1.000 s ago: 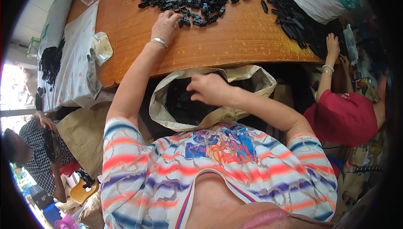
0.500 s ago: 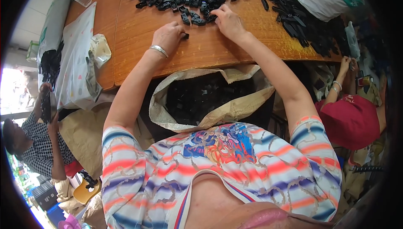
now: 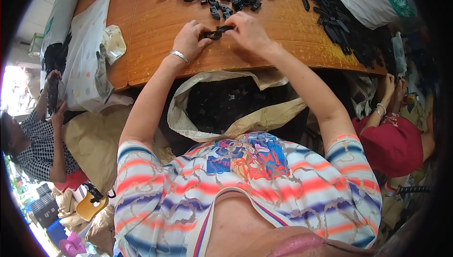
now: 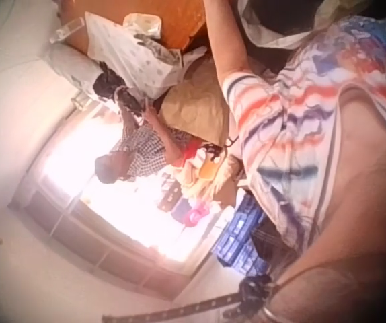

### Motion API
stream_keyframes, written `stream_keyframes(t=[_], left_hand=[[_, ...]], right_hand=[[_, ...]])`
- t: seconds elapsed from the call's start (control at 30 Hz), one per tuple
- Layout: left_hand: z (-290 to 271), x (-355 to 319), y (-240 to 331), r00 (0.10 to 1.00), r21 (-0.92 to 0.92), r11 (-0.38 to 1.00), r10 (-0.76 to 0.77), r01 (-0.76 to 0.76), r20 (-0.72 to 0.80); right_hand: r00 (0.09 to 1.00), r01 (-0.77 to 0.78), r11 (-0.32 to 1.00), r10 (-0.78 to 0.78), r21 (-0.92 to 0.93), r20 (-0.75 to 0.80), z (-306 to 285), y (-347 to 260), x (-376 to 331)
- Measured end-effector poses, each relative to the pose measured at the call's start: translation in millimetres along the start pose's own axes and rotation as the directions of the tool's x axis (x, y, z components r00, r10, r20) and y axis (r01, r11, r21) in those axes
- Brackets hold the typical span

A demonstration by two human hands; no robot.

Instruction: Assembling small black plastic components by snapping two pieces together.

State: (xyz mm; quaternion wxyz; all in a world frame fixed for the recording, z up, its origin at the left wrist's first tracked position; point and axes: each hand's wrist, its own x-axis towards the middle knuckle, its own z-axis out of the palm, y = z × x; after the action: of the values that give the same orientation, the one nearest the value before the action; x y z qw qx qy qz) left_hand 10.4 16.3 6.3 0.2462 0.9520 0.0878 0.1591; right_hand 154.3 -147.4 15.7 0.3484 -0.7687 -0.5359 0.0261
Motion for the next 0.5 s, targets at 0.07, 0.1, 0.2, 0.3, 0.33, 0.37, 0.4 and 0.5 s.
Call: stream_keyframes(t=[0.07, 0.1, 0.2, 0.3, 0.33, 0.37, 0.4, 0.5], left_hand=[[4, 2, 0, 0.999, -0.016, 0.999, -0.031, 0.031, -0.013], [5, 2, 0, 0.999, -0.015, 0.999, -0.032, 0.032, -0.014], [6, 2, -2, 0.996, -0.055, 0.995, -0.087, 0.088, 0.018], [5, 2, -3, 0.997, -0.094, 0.992, -0.079, 0.08, 0.015], [4, 3, -3, 0.994, -0.157, 0.982, -0.096, 0.103, 0.055], [2, 5, -2, 0.989, -0.218, 0.968, -0.109, 0.127, 0.097], [1, 4, -3, 0.965, -0.401, 0.879, -0.211, 0.258, 0.159], [-2, 10, -9, 0.919, -0.42, 0.821, -0.305, 0.386, 0.249]], right_hand=[[0.998, 0.054, 0.998, -0.053, 0.027, -0.017, 14, -5, 2], [0.999, 0.049, 0.998, -0.048, 0.025, -0.022, 19, -9, 2], [0.998, 0.056, 0.998, -0.056, -0.01, -0.008, 23, -15, 5], [0.997, 0.081, 0.995, -0.08, -0.065, 0.014, 23, -14, 6], [0.995, 0.095, 0.992, -0.094, -0.085, 0.016, 22, -12, 6], [0.996, 0.093, 0.992, -0.092, -0.088, 0.017, 22, -10, 5], [0.995, 0.101, 0.99, -0.101, -0.094, 0.013, 24, -11, 4], [0.995, 0.099, 0.99, -0.098, -0.095, 0.02, 25, -14, 0]])
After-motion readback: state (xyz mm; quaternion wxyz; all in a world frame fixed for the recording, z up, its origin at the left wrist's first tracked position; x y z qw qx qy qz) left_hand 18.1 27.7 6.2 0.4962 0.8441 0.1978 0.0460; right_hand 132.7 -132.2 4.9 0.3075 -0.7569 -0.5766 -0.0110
